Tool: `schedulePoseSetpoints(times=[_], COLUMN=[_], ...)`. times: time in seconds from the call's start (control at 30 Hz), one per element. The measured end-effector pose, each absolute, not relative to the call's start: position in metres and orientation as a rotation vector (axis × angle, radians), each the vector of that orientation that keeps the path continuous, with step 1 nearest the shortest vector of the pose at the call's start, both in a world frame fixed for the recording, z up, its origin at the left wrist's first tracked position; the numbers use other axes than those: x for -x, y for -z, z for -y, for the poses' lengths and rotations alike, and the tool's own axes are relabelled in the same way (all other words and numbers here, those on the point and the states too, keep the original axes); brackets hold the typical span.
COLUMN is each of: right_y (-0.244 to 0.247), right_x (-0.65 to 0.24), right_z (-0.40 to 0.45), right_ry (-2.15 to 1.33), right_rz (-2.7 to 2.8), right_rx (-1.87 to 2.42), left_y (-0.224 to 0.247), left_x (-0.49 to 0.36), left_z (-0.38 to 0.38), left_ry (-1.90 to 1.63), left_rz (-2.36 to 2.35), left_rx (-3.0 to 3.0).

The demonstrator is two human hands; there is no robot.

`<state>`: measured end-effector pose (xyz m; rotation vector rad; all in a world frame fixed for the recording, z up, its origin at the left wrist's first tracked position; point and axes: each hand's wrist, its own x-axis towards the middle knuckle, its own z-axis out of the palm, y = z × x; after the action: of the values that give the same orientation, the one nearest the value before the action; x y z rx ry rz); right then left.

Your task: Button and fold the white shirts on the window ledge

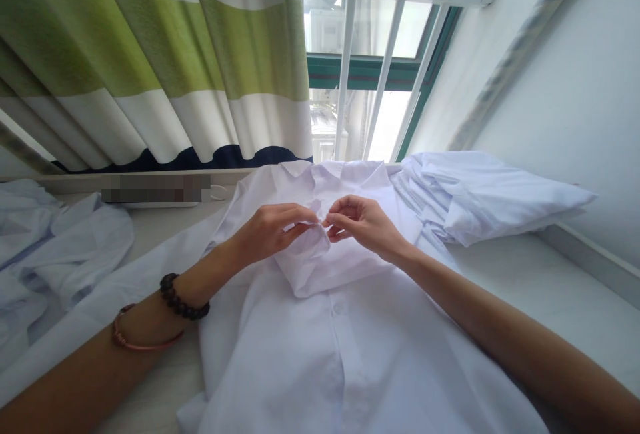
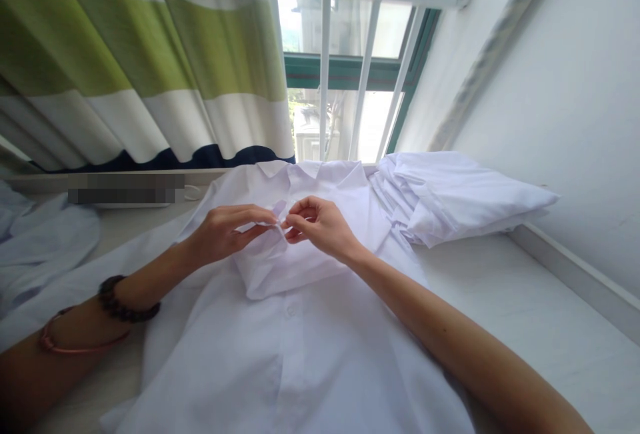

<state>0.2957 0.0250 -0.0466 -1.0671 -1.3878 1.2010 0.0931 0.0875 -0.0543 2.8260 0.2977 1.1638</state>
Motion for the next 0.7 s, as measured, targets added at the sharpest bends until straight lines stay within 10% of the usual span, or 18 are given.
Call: schedulePoseSetpoints(times=[0.7], right_y=[0.059], right_x=[-0.284], right_z=[-0.023], right_ry=[-0.963], right_rz=[1.628], right_rx=[1.093], left_y=[0.067], left_x=[-0.101], left_z=[-0.083], left_ry=[-0.963], left_rz=[-0.688], left_rx=[-2.106])
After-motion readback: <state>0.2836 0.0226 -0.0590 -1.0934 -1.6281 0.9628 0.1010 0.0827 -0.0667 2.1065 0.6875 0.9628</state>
